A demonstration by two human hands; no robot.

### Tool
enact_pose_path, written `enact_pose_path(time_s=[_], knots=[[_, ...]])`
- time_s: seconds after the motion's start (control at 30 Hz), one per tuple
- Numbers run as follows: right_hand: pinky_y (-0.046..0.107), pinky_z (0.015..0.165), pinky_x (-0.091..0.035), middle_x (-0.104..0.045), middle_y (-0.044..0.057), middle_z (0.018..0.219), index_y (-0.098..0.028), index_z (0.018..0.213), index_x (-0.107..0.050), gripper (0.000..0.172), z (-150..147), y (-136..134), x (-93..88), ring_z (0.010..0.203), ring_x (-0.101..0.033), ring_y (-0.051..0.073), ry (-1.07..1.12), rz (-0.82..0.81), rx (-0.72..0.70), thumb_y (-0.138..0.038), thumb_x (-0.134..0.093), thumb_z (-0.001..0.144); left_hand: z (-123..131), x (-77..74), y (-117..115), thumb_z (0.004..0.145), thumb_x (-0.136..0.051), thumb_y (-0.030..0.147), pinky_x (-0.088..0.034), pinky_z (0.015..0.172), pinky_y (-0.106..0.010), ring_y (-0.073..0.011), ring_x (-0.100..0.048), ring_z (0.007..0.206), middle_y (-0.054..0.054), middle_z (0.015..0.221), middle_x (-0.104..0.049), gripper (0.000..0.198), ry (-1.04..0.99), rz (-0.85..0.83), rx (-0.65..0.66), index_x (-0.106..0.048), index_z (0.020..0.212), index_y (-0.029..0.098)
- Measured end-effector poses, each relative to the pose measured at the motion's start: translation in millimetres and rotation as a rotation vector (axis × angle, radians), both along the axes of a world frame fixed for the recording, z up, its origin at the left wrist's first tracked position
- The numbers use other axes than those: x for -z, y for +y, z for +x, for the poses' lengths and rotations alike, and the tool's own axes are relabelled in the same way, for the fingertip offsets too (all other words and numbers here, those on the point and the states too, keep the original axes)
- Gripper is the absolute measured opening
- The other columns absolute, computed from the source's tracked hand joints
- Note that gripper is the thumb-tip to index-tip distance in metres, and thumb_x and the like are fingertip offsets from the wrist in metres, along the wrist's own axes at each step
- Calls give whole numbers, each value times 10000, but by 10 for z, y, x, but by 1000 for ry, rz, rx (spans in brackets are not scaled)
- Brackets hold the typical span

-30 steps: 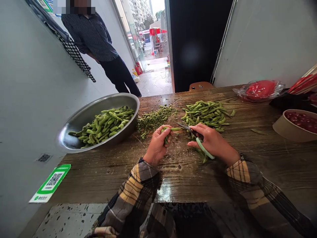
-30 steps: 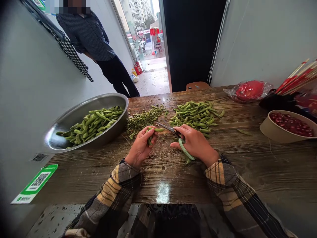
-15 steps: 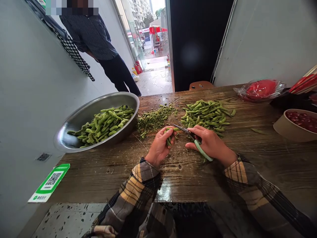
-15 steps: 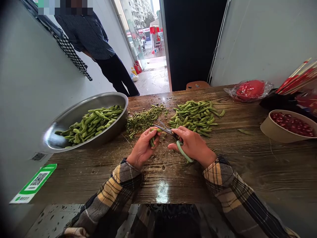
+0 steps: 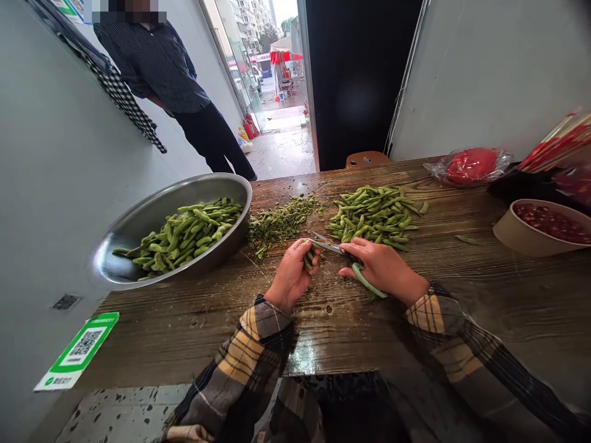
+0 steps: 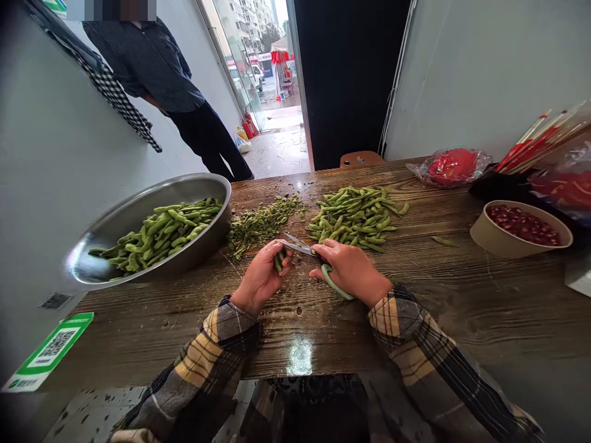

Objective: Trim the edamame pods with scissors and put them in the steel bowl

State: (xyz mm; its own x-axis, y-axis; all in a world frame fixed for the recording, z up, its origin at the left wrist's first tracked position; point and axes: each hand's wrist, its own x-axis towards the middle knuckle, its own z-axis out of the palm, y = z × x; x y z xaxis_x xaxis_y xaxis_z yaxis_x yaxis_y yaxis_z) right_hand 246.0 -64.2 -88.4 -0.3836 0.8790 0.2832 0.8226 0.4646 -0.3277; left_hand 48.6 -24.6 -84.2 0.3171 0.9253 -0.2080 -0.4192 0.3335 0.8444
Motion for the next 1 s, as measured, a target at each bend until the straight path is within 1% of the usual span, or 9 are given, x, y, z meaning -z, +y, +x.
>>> enact_pose_path(time_s=[0.13,0.3,0.5,0.6,0.7,0.77,0.83,0.9,1.0], knots=[[312,662,-469,-640,87,1068,-189,1178,-590,435,-34,-14,-3,841,-651,229,-21,6,22,-463,-624,842,17,11,-6,717,-666,241,-298,393,-142,-51,-457,483,22,652,-539,218,-21,-26,-7,-473,780,161],[305,652,-464,-638,68,1039,-192,1219,-561,492,-61,-31,-31,810,-635,206,26,26,28,-471,-648,823,44,37,-21,717,-680,247,-313,400,-145,-51,-464,485,15,670,-560,234,-48,1,21,-473,784,161],[309,668,-468,-646,85,1082,-205,1183,-586,421,-29,-11,-13,873,-643,228,13,16,17,-459,-617,849,47,42,-23,718,-681,257,-308,399,-139,-52,-474,487,18,659,-561,236,-35,-7,15,-478,787,159],[318,666,-473,-654,95,1067,-205,1152,-614,391,-1,4,-10,856,-651,238,-6,0,6,-445,-627,843,44,26,-11,728,-666,266,-313,391,-149,-59,-484,473,19,642,-565,212,5,-7,-2,-494,786,156],[334,687,-482,-664,101,1028,-192,1150,-628,410,72,37,-33,853,-650,248,57,9,21,-448,-640,830,33,5,4,742,-619,239,-377,418,-170,-84,-546,509,-7,677,-613,145,35,-35,-36,-508,774,152],[339,748,-488,-669,103,1004,-169,1158,-631,442,155,77,-55,886,-644,248,181,54,76,-450,-653,818,25,-8,11,741,-593,217,-458,495,-198,-114,-613,594,-37,746,-655,107,48,-61,-37,-514,777,152],[345,813,-483,-665,124,1033,-137,1155,-634,456,248,126,-74,938,-633,253,307,138,153,-434,-666,810,30,-22,11,728,-598,203,-509,579,-238,-137,-642,661,-39,774,-662,106,54,-57,5,-515,775,159],[353,820,-484,-674,125,1005,-122,1156,-634,455,323,167,-86,936,-632,255,382,181,212,-427,-655,818,62,-39,-3,714,-625,208,-487,548,-229,-119,-603,596,0,692,-611,126,75,-7,82,-518,767,167],[355,803,-487,-685,106,960,-137,1154,-637,448,364,198,-93,903,-634,248,431,185,242,-424,-662,812,166,-62,-52,719,-656,244,-320,423,-179,-67,-412,445,56,554,-467,126,256,175,202,-569,770,167]])
